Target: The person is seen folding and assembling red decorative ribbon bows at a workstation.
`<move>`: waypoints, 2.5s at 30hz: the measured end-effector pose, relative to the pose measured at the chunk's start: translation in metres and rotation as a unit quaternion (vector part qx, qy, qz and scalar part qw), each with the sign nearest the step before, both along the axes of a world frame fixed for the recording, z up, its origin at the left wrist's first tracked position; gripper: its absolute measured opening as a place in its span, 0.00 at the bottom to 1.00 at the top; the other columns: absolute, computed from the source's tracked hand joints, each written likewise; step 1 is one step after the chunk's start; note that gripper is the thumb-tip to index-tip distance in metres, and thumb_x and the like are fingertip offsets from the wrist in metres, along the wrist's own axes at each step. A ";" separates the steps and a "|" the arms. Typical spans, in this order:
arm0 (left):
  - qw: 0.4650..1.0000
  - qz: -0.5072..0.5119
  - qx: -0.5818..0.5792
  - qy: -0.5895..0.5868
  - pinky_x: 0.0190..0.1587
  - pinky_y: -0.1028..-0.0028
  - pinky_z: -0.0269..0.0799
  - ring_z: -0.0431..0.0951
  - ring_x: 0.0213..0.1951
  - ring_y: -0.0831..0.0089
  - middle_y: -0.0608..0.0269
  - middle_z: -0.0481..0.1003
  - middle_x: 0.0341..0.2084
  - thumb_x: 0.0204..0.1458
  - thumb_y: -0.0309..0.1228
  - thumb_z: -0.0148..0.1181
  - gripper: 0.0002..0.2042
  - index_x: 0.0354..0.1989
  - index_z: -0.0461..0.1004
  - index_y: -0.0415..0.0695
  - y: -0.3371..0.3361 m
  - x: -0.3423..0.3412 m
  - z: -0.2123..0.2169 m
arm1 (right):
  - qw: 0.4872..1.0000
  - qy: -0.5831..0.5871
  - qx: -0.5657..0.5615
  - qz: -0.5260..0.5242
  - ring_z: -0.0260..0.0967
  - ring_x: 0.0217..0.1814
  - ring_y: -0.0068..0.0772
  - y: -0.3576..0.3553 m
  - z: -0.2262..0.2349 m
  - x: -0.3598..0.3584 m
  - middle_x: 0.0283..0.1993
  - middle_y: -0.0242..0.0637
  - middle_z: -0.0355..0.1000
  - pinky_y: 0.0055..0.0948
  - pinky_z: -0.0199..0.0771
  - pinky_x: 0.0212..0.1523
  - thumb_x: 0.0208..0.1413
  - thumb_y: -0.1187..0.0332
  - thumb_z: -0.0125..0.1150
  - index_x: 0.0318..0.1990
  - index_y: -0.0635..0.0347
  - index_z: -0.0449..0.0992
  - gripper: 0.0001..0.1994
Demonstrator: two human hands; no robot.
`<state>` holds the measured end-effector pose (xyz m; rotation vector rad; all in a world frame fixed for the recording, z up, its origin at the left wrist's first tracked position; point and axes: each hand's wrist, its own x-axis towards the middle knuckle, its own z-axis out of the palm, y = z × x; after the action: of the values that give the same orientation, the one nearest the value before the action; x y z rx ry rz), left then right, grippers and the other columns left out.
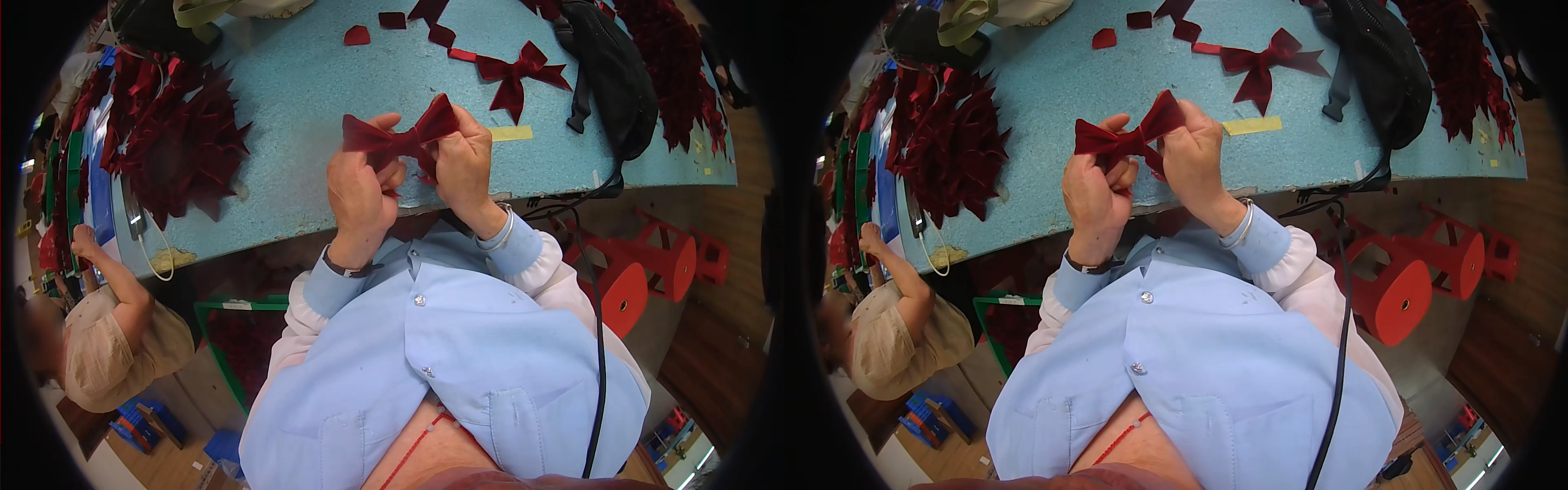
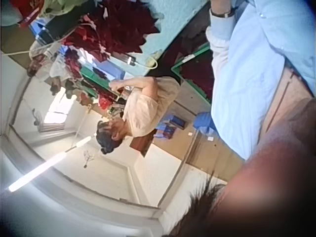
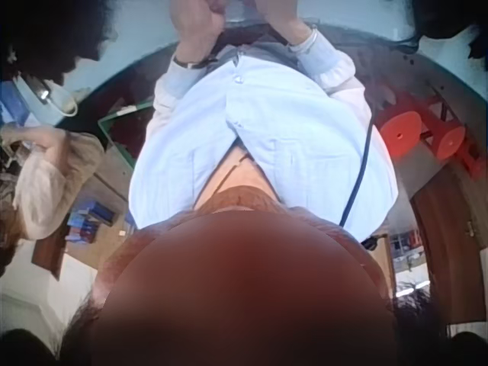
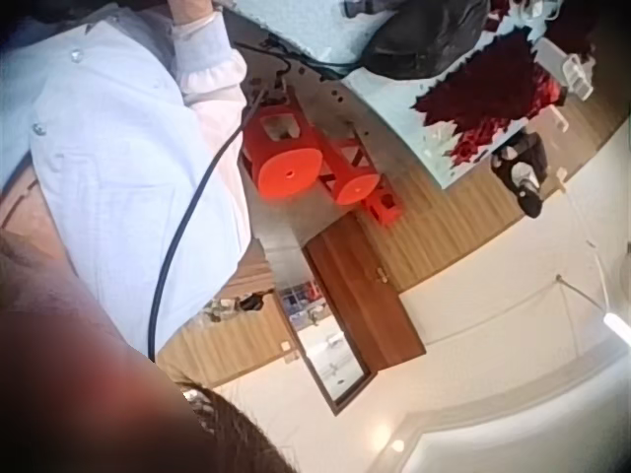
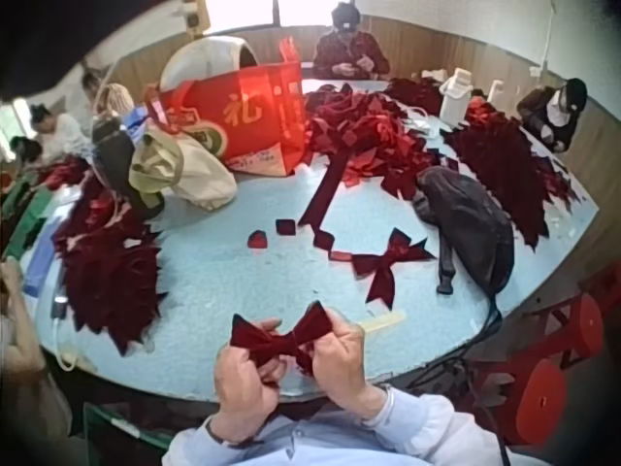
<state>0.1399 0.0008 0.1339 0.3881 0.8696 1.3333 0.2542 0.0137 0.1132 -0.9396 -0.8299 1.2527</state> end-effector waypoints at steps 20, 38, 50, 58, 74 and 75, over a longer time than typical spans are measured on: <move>1.000 0.005 0.015 0.018 0.17 0.80 0.49 0.54 0.14 0.83 0.66 0.67 0.21 0.57 0.31 0.47 0.12 0.43 0.68 0.35 -0.001 -0.023 -0.003 | 0.992 -0.072 -0.037 0.093 0.56 0.20 0.10 0.008 0.003 0.005 0.22 0.25 0.67 0.13 0.54 0.19 0.56 0.73 0.49 0.33 0.64 0.73 0.06; 0.950 0.003 0.153 0.271 0.38 0.78 0.73 0.77 0.36 0.73 0.53 0.75 0.35 0.54 0.22 0.50 0.18 0.53 0.57 0.34 -0.021 -0.072 -0.017 | 0.954 -0.174 -0.024 0.244 0.70 0.32 0.19 0.001 0.009 0.002 0.32 0.34 0.73 0.18 0.71 0.31 0.51 0.78 0.48 0.41 0.68 0.72 0.10; 0.989 -0.118 0.071 0.058 0.43 0.74 0.70 0.74 0.42 0.71 0.51 0.73 0.41 0.54 0.31 0.53 0.22 0.54 0.57 0.33 -0.046 -0.204 -0.003 | 0.976 -0.074 -0.014 0.204 0.73 0.24 0.30 -0.043 0.010 -0.092 0.29 0.42 0.72 0.25 0.76 0.24 0.58 0.72 0.48 0.38 0.70 0.70 0.09; 0.983 -0.141 0.077 0.089 0.41 0.77 0.70 0.73 0.36 0.76 0.57 0.74 0.38 0.52 0.31 0.57 0.17 0.47 0.66 0.34 -0.069 -0.236 -0.003 | 0.979 -0.063 -0.020 0.194 0.73 0.25 0.32 -0.054 0.009 -0.140 0.29 0.45 0.72 0.26 0.76 0.25 0.59 0.69 0.49 0.39 0.70 0.70 0.10; 0.979 -0.177 0.016 0.101 0.33 0.80 0.68 0.73 0.29 0.78 0.62 0.75 0.29 0.49 0.29 0.60 0.10 0.37 0.73 0.36 -0.055 -0.164 -0.012 | 0.977 -0.103 0.015 0.188 0.73 0.28 0.30 -0.047 0.006 -0.083 0.33 0.40 0.72 0.26 0.77 0.27 0.56 0.74 0.49 0.40 0.70 0.70 0.08; 0.977 -0.186 0.002 0.108 0.33 0.80 0.68 0.73 0.29 0.77 0.62 0.75 0.29 0.49 0.29 0.60 0.10 0.36 0.74 0.36 -0.054 -0.155 -0.013 | 0.976 -0.119 0.018 0.179 0.73 0.28 0.30 -0.047 0.006 -0.077 0.33 0.40 0.72 0.26 0.77 0.27 0.56 0.75 0.49 0.40 0.70 0.70 0.08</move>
<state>-0.0156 -0.0536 0.1210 0.6748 0.9212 0.9570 0.1774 -0.0337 0.1189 -0.9500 -1.2498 1.4437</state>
